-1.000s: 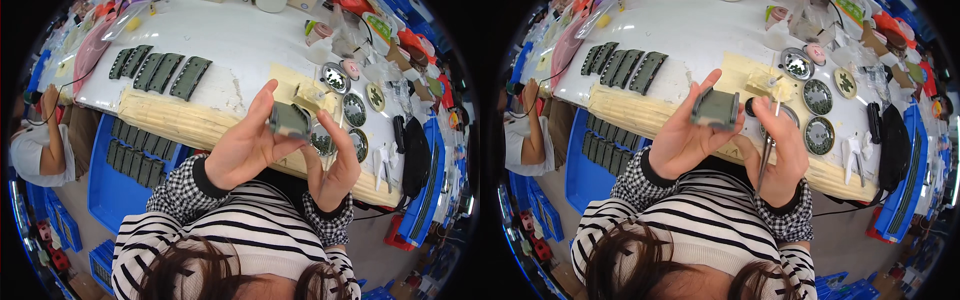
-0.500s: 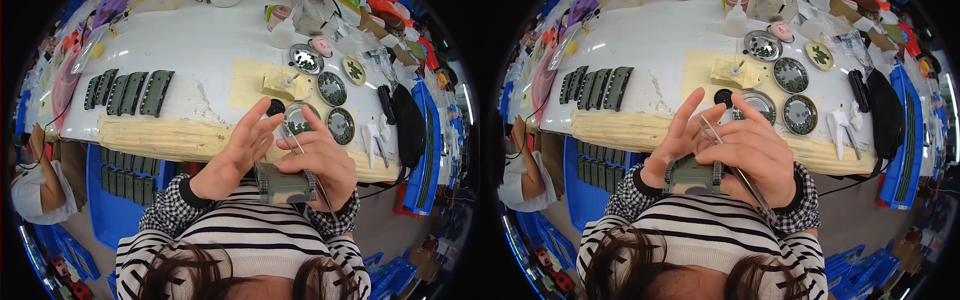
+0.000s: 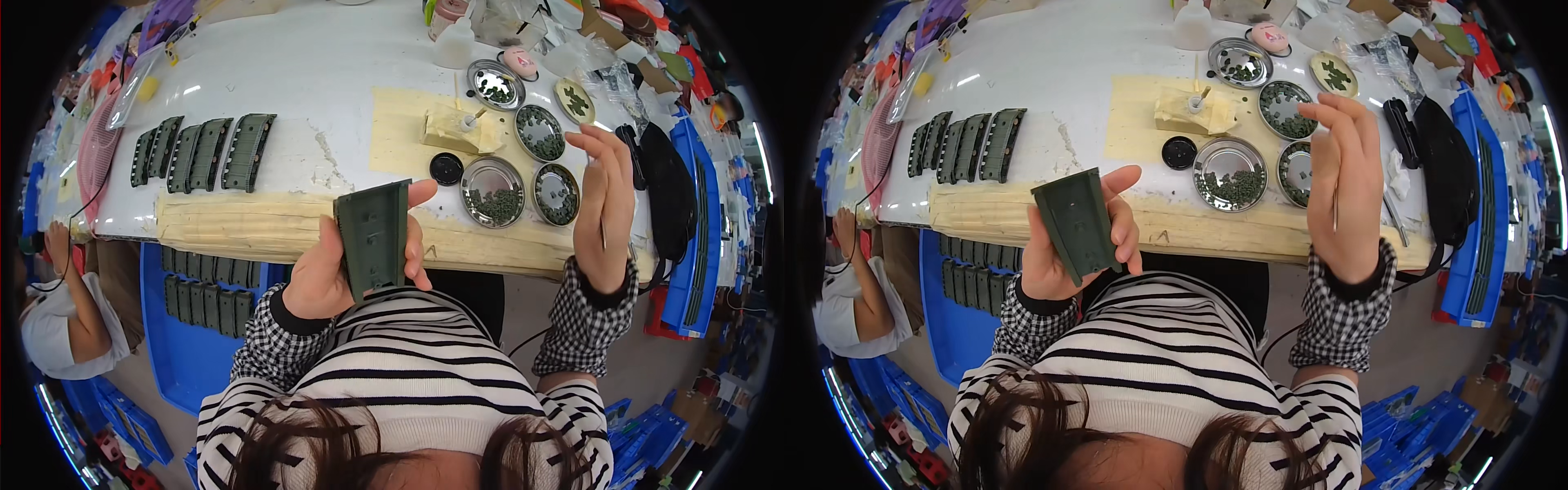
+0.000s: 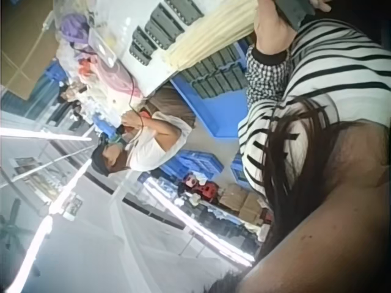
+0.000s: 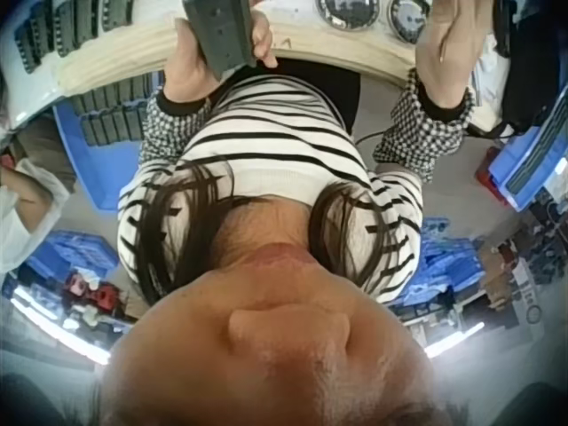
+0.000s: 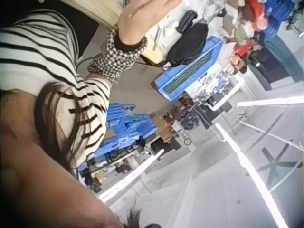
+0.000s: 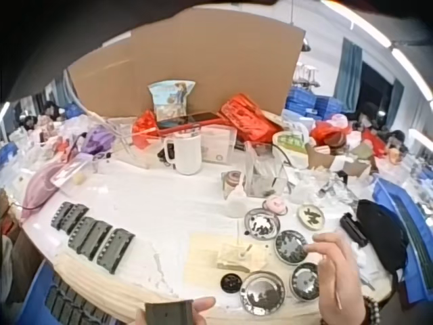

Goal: Manually assembling and inspecting small plastic housing components for a toy.

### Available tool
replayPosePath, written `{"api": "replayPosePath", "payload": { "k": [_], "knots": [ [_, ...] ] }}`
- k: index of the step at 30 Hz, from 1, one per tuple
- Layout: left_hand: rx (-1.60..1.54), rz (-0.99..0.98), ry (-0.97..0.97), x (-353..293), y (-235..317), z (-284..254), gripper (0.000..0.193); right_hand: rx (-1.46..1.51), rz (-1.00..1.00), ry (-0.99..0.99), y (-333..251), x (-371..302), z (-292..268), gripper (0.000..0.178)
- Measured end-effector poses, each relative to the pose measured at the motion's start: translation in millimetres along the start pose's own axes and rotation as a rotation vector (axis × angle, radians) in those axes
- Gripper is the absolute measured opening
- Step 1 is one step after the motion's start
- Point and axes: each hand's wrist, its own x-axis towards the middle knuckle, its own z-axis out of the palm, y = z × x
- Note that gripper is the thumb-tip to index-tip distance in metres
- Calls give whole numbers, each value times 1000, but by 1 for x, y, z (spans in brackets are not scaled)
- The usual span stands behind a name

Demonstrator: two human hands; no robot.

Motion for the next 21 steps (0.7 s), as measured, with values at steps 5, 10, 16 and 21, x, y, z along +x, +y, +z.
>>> {"api": "replayPosePath", "payload": {
  "k": [5, 10, 16, 21],
  "knots": [
    [25, -59, 112, -6, 3, -4, 71, -50, 107, -237, 51, 35, 20, 15],
    [79, -152, 114, -17, 3, -16, 66, 4, 117, -446, 78, 52, 31, 17],
    [-174, -150, 298, -9, 9, -7, 41, -94, 76, -481, 83, 61, 35, 15],
    [34, -115, 431, -4, 8, 2, 32, -382, -124, -344, 67, 48, 36, 10]
  ]
}}
